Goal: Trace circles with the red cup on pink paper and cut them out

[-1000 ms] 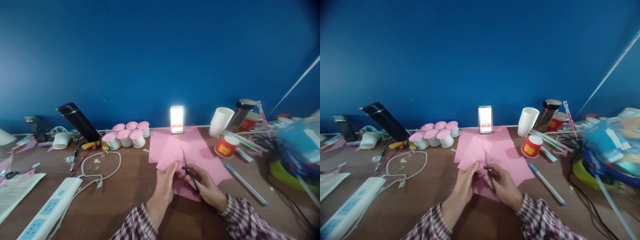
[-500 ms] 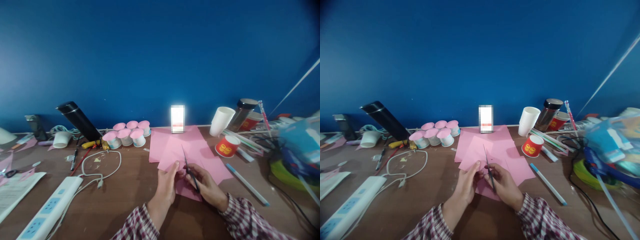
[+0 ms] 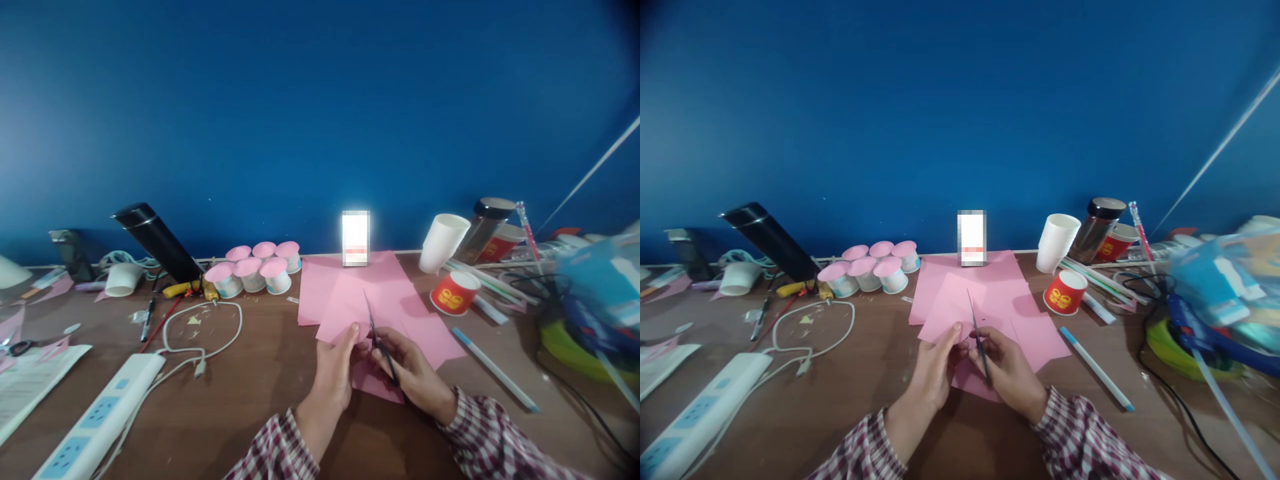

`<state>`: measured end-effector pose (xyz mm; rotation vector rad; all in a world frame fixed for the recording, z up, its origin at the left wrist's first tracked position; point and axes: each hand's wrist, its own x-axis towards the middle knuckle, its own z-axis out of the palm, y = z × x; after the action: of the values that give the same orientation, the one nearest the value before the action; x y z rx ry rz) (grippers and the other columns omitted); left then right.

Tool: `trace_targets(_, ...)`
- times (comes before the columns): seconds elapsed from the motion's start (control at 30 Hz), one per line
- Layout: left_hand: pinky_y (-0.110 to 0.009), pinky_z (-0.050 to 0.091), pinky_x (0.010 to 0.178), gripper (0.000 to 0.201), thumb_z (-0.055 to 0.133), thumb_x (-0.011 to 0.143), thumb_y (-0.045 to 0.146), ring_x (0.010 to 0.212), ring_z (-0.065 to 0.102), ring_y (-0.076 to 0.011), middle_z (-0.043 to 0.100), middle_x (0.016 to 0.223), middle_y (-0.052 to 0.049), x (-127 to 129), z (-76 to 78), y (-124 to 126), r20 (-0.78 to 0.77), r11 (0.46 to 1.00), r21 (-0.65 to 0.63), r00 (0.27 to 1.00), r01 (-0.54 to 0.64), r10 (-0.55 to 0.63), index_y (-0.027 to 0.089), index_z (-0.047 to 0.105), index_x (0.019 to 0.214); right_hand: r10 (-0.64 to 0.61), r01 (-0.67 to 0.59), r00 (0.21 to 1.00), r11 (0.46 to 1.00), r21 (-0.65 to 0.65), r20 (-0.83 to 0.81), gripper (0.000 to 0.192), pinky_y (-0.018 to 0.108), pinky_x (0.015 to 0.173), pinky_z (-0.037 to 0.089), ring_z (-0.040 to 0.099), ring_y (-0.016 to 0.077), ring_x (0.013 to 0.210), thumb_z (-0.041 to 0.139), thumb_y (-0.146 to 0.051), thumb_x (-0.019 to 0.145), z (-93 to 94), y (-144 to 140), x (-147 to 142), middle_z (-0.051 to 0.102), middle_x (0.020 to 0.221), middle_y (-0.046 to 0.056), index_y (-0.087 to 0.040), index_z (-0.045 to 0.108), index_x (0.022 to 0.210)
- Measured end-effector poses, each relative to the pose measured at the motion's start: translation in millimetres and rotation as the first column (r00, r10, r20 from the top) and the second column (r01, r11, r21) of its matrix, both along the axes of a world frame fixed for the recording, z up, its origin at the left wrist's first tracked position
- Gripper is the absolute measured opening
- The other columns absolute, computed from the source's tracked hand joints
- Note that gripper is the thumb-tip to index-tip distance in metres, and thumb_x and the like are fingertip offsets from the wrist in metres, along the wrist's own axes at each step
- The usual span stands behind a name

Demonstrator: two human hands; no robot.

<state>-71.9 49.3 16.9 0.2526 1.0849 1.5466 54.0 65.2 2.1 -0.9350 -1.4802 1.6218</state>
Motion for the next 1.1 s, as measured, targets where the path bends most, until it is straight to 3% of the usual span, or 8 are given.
trace_targets(1.1,-0.021,0.048,0.047,0.045,0.079,0.056,0.030,0.049,0.058,-0.0104,0.064,0.063,-0.001,0.2,-3.4,-0.3,-0.009,1.000,-0.001,1.000,-0.003,0.003,0.010,0.059,0.091,-0.001,0.002,0.999,0.999,-0.032,0.039,0.043,0.018,0.039,0.038,0.046,0.0089,0.052,0.063,-0.045,0.077,0.7,-0.2,0.4,0.056,0.072,0.000,-0.018,0.051,0.108)
